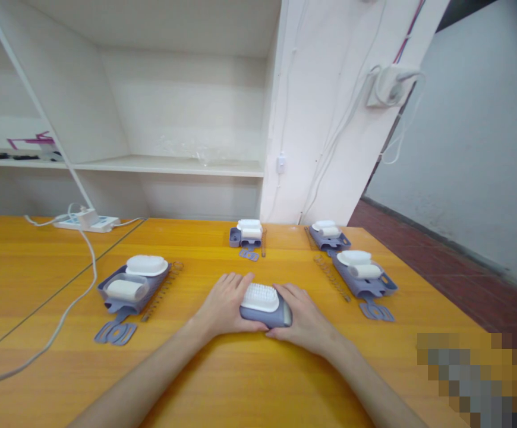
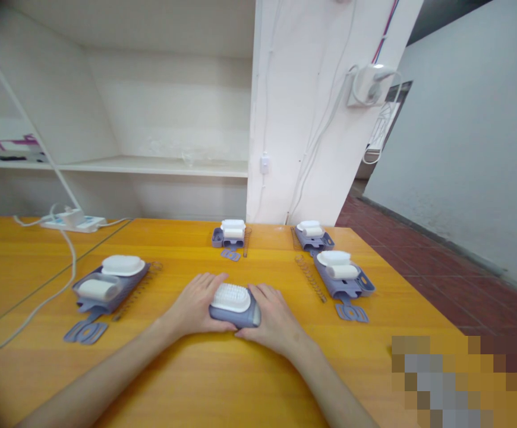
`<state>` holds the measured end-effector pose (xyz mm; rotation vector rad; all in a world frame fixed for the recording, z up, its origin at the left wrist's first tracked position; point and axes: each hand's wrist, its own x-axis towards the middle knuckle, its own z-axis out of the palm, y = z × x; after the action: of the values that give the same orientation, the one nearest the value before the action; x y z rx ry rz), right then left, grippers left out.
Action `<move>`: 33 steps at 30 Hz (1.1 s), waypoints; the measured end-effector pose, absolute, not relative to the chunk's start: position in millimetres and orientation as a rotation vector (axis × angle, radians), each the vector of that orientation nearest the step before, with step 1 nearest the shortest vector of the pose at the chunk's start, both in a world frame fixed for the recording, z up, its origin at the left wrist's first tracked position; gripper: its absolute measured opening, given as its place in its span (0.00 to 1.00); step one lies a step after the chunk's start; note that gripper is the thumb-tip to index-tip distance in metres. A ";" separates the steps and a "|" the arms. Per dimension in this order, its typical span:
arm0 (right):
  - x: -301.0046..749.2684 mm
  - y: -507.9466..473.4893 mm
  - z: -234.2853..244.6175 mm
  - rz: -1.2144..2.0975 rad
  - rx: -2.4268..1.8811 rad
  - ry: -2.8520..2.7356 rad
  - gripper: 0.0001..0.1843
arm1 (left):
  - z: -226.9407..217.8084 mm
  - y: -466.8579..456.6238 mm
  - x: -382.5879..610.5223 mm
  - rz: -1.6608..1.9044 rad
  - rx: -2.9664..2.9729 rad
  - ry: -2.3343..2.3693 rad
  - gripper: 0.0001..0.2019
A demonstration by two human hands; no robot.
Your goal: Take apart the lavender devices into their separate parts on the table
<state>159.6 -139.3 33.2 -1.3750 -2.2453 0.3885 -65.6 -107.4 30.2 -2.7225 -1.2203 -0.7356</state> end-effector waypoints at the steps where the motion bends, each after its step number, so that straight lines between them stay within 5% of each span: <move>1: 160.0 -139.0 34.3 0.411 -1.352 -2.247 0.44 | 29.8 -106.8 -66.4 -0.747 -2.734 -1.198 0.47; 14: 155.2 -140.2 34.6 0.085 -1.345 -2.285 0.44 | 22.3 -103.6 -75.5 -0.953 -2.630 -1.046 0.41; 19: 169.0 -133.3 24.7 0.220 -1.277 -2.200 0.51 | 18.7 -100.5 -81.1 -1.027 -2.558 -1.143 0.42; 25: 176.3 -128.8 9.9 0.342 -1.365 -2.062 0.47 | 17.7 -97.9 -85.1 -1.137 -2.439 -1.288 0.43; 33: 168.9 -135.2 24.1 -0.157 -1.220 -2.244 0.49 | 19.0 -101.8 -84.0 -1.211 -2.455 -0.910 0.43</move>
<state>168.9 -135.2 24.1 -1.2201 -2.2436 -0.1571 -84.0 -101.8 19.0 -2.4553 -0.9104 -1.2105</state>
